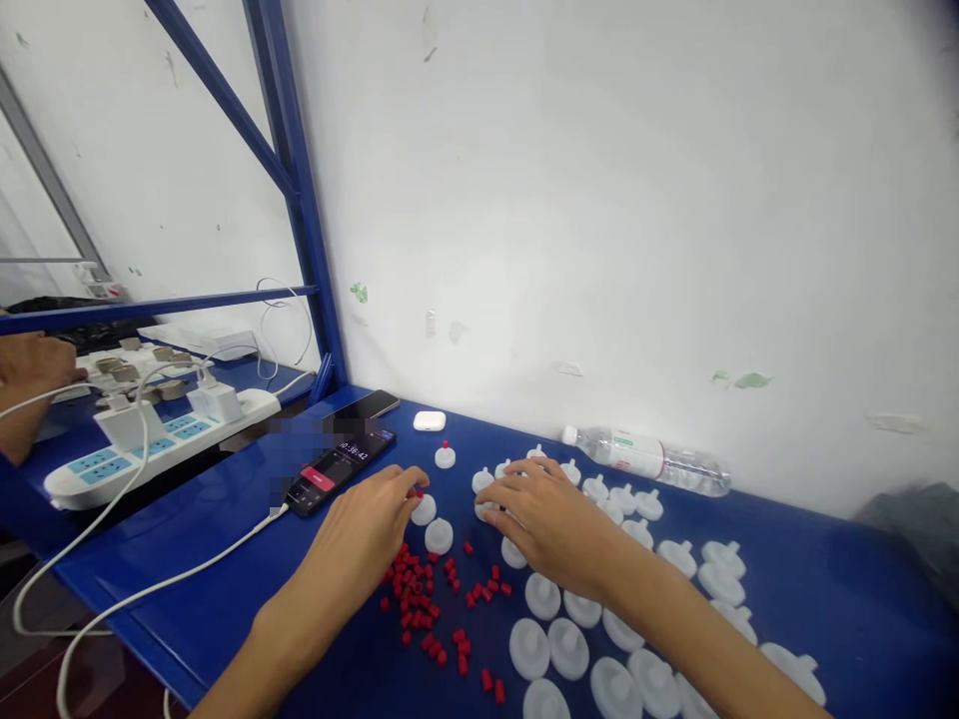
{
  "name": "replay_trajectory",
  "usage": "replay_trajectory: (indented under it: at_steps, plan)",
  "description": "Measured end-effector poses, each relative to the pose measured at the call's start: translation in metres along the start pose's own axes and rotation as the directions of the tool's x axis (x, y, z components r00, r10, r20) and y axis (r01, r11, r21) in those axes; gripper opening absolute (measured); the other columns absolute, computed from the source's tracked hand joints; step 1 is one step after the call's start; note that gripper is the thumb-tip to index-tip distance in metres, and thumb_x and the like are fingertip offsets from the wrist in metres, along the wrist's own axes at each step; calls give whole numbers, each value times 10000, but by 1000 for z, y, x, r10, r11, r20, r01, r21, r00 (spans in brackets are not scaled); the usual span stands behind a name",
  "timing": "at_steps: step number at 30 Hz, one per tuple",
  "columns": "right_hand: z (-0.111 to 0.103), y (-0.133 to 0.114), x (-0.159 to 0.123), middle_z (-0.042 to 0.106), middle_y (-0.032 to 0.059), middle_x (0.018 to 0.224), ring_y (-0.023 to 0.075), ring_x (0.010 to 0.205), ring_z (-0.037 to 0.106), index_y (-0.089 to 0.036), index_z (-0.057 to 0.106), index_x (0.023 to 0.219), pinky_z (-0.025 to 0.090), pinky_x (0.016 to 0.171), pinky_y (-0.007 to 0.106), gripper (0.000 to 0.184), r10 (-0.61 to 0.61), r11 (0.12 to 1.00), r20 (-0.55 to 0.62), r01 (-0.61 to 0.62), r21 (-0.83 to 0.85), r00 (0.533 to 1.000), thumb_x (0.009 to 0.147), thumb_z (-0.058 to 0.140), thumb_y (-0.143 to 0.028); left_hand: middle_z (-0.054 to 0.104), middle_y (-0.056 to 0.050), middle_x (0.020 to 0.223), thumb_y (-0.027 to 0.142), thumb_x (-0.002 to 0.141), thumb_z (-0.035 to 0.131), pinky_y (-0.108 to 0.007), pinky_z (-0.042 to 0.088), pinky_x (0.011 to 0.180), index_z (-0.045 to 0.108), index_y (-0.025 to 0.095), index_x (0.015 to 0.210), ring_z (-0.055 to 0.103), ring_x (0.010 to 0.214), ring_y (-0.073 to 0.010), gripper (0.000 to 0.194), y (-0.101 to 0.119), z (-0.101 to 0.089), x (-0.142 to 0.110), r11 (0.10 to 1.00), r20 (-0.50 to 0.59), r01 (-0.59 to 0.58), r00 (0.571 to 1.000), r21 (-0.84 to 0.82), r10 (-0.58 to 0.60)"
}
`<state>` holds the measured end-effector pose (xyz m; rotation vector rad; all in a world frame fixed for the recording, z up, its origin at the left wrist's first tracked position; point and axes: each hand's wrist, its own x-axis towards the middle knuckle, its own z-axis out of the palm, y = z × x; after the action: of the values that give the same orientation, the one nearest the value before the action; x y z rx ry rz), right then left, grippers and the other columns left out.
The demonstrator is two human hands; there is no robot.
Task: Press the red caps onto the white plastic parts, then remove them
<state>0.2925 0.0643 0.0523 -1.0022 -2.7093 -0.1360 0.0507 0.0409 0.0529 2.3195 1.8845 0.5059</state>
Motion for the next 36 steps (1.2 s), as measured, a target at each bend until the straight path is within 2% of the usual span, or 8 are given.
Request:
replay_trajectory:
  at_steps: [3,8,11,17,20,27,36]
  plan:
    - [4,1,-1,764,68,1073,295,1181,635,-221,711,1104,439,1043,576,261,4,1000,19,-4,3,1000,1076,452,-219,720,-77,1141,230,1020,422,-344,455,776,644,235,1226,704,974,-264,303,3,-2,-1,1000,-9,11,1000,7,-11]
    - [2,0,1,766,69,1097,279,1206,632,-195,707,1129,394,1103,580,244,19,999,-4,-19,38,1000,1080,478,-261,726,-72,1012,257,1026,400,-335,417,696,699,232,993,700,891,-270,301,-5,-13,-10,995,20,36,999,88,-38]
    - [-3,-3,2,764,53,1084,250,1141,661,-188,697,1137,364,1137,565,201,44,996,-64,-39,84,997,1057,553,-303,739,-76,1002,218,1006,410,-333,405,689,716,238,973,704,889,-272,308,-15,-15,-14,991,94,19,995,136,-32]
    - [-7,-9,3,740,38,1104,230,1032,689,-186,656,1125,371,1139,553,157,28,998,-105,-21,64,994,1010,639,-292,771,-85,1014,202,935,518,-365,411,723,750,250,967,708,929,-306,239,-29,-10,-13,992,171,-5,985,127,-17]
    - [-7,-12,4,727,35,1131,231,1018,684,-188,636,1124,415,1106,540,141,7,998,-99,-1,58,995,1001,645,-258,773,-71,1009,223,932,535,-356,419,736,755,270,988,711,934,-287,231,-31,-5,-12,993,194,-14,981,116,-9]
    - [-6,-16,6,699,42,1146,223,1035,654,-190,603,1103,496,1006,486,112,-54,996,-76,59,65,996,1018,553,-139,747,-67,913,166,918,516,-333,393,706,709,235,860,697,885,-269,213,-21,-2,-7,989,201,-29,980,144,0]
    - [-6,-19,6,656,56,1152,229,1039,627,-217,510,1204,536,918,423,395,-15,987,-81,28,161,997,905,556,37,732,-84,911,245,986,452,-332,374,662,648,202,876,681,802,-259,229,0,-14,-8,990,136,-16,991,143,-3]
